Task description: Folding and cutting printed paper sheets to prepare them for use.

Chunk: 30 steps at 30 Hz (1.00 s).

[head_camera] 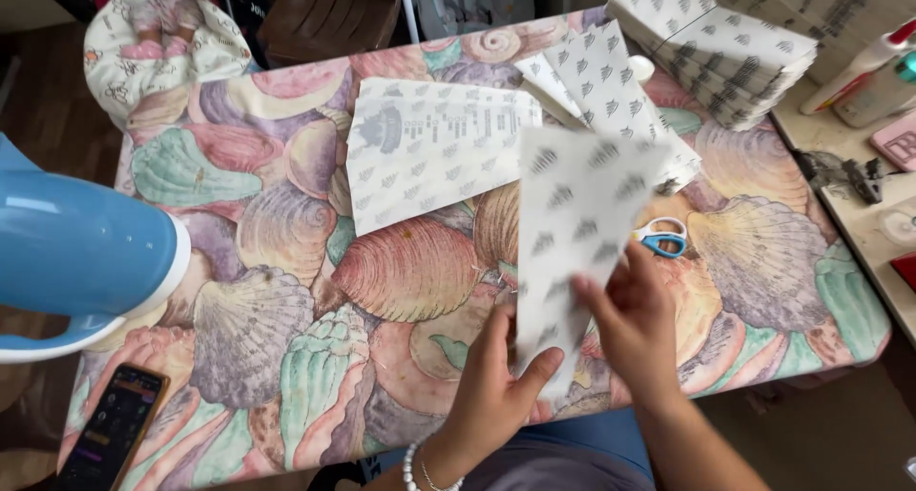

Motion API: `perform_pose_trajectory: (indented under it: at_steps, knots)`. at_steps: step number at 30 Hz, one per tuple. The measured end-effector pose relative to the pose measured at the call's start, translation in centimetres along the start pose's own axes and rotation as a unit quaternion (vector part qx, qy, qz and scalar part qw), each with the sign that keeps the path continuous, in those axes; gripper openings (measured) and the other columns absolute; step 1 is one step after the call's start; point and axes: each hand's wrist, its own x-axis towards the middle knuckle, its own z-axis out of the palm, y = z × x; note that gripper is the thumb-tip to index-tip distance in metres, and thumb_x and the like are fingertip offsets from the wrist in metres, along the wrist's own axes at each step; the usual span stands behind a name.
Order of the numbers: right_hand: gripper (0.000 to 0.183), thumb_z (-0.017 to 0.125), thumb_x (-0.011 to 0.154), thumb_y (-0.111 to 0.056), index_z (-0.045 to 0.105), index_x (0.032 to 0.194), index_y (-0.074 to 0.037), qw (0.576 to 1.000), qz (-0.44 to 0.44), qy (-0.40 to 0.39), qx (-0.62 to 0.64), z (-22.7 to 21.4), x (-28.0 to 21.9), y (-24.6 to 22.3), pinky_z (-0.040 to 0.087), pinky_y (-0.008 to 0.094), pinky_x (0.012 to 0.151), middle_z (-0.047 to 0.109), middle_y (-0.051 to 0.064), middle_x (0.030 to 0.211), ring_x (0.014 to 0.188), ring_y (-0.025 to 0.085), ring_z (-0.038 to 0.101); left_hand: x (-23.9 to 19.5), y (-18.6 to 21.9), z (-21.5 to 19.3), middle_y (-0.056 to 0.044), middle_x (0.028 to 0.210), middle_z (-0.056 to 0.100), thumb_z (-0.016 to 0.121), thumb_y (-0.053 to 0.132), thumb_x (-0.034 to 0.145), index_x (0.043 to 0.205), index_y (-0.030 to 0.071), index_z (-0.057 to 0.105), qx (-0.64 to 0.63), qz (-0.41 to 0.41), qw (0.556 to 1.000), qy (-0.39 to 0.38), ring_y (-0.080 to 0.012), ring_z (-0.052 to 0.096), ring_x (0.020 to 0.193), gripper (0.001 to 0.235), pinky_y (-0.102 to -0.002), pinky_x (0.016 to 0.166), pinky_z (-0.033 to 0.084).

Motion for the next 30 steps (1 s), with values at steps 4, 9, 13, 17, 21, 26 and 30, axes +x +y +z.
perform_pose_trajectory:
  at_steps: [4, 9, 13, 17, 21, 26, 30]
  knots:
    - [0.063, 0.072, 0.092, -0.016, 0.049, 0.149, -0.003, 0.989, -0.074, -0.049, -0.116, -1.4, 9.9, -4.9, 0.065, 0.033, 0.077, 0.076, 0.015, 0.113, 0.093, 0.018, 0.074, 2.4, 0.8, -4.3, -0.016, 0.137, 0.054, 0.06, 0.045, 0.097, 0.15, -0.001, 0.027, 0.153, 0.122, 0.981, -0.005, -0.0252, 0.057, 0.127, 0.078, -0.036, 0.108, 0.051]
    - [0.044, 0.065, 0.099, -0.005, 0.059, 0.143, -0.008, 0.968, -0.027, -0.052, -0.245, -2.1, 20.5, -5.6, 0.059, 0.034, 0.071, 0.074, 0.005, 0.101, 0.084, 0.016, 0.068, 4.8, 0.0, -11.8, -0.022, 0.136, 0.052, 0.075, 0.017, 0.088, 0.15, -0.007, 0.029, 0.354, 0.144, 0.914, 0.133, -0.0304, 0.051, 0.129, 0.081, -0.036, 0.115, 0.044]
    - [0.052, 0.067, 0.098, -0.007, 0.056, 0.149, -0.01, 0.955, -0.027, -0.062, -0.289, -4.1, 26.9, 0.2, 0.05, 0.036, 0.071, 0.07, 0.007, 0.095, 0.078, 0.019, 0.061, 2.4, -0.2, -15.0, -0.023, 0.139, 0.049, 0.069, 0.016, 0.091, 0.154, -0.004, 0.025, 0.338, 0.111, 0.92, 0.164, -0.0315, 0.052, 0.131, 0.079, -0.037, 0.106, 0.052]
    - [0.073, 0.081, 0.093, -0.047, 0.055, 0.143, 0.0, 0.826, -0.189, -0.008, -0.53, -1.2, 27.2, 4.0, 0.05, 0.051, 0.09, 0.064, 0.023, 0.133, 0.114, 0.042, 0.061, 1.5, -2.3, -16.7, -0.019, 0.135, 0.051, 0.069, 0.004, 0.085, 0.151, 0.0, 0.035, 0.289, 0.092, 0.929, 0.214, -0.0287, 0.056, 0.127, 0.074, -0.037, 0.095, 0.056]
    - [0.052, 0.086, 0.08, -0.031, 0.074, 0.118, 0.001, 0.838, -0.261, -0.265, -0.398, 8.4, 16.6, -2.3, 0.056, 0.064, 0.087, 0.07, 0.02, 0.127, 0.098, 0.052, 0.07, 4.3, -2.4, -16.2, -0.025, 0.125, 0.052, 0.07, -0.007, 0.074, 0.147, -0.006, 0.041, 0.297, 0.145, 0.914, 0.237, -0.0454, 0.061, 0.12, 0.078, -0.044, 0.084, 0.061]
    - [0.037, 0.075, 0.091, -0.028, 0.073, 0.121, -0.007, 0.683, -0.471, -0.367, -0.421, 12.7, 15.5, 5.0, 0.058, 0.045, 0.092, 0.069, 0.014, 0.121, 0.115, 0.036, 0.068, 8.1, -2.8, -16.9, -0.02, 0.12, 0.055, 0.06, -0.011, 0.072, 0.142, -0.003, 0.05, 0.35, 0.217, 0.883, 0.224, -0.0419, 0.063, 0.114, 0.071, -0.044, 0.085, 0.061]
    - [0.015, 0.069, 0.092, -0.008, 0.081, 0.102, -0.008, 0.767, -0.434, -0.322, -0.347, 13.6, 17.0, 7.6, 0.061, 0.044, 0.082, 0.079, 0.013, 0.1, 0.098, 0.034, 0.076, 9.8, -4.8, -18.0, -0.003, 0.11, 0.063, 0.063, -0.005, 0.081, 0.122, 0.009, 0.069, 0.393, 0.291, 0.847, 0.209, -0.0255, 0.068, 0.104, 0.044, -0.039, 0.084, 0.058]
